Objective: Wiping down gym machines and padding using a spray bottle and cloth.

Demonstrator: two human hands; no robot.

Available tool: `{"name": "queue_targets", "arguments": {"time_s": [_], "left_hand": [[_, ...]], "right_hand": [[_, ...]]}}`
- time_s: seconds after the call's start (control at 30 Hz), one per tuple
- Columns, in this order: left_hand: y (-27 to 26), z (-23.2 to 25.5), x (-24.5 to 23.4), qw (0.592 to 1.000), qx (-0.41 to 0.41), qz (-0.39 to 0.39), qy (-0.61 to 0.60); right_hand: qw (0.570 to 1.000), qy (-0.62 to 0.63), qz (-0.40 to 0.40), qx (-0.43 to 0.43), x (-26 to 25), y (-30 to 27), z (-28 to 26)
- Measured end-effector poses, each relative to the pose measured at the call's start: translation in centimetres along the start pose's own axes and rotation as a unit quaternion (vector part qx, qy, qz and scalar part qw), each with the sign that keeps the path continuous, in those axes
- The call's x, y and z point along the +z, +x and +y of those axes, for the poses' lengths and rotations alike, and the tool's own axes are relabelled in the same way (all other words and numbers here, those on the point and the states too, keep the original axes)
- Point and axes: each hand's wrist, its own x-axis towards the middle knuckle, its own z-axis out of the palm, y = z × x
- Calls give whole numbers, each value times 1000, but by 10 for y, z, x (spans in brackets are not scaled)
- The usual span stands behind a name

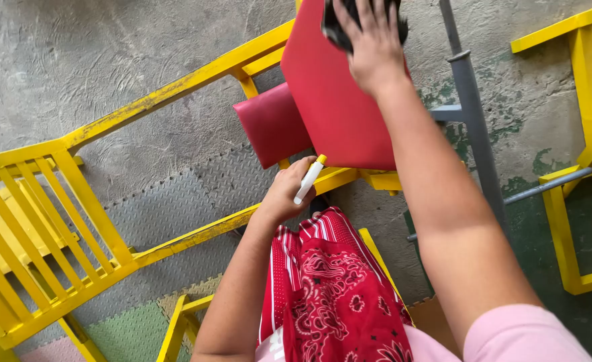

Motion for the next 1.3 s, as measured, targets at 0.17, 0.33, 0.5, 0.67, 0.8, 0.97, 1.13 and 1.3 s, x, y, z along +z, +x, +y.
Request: {"name": "queue_targets", "arguments": {"time_s": [0.17,0.33,0.5,0.67,0.8,0.97,1.13,1.3], "left_hand": [[24,21,7,1000,5,-26,10],[37,22,18,999,36,-35,-10],[32,22,14,998,42,-21,-31],[23,14,8,1000,23,9,-11],[16,20,-4,999,-17,27,7],[-7,16,-5,998,-42,46,-1],[-26,7,-2,998,-49,45,3],[-36,-7,9,1000,-28,9,9]], "right_hand": [[998,23,-40,39,-72,-125,-39],[992,37,-81,91,-99,-205,-64],[992,-10,-111,54,-87,-178,-54],[994,-60,-94,-22,-37,-79,-18],[996,-8,-70,-55,7,9,14],[998,-20,-41,-52,38,44,25],[995,-100,9,-29,15,-12,-1],[985,-97,-89,112,-38,-110,-42]]}}
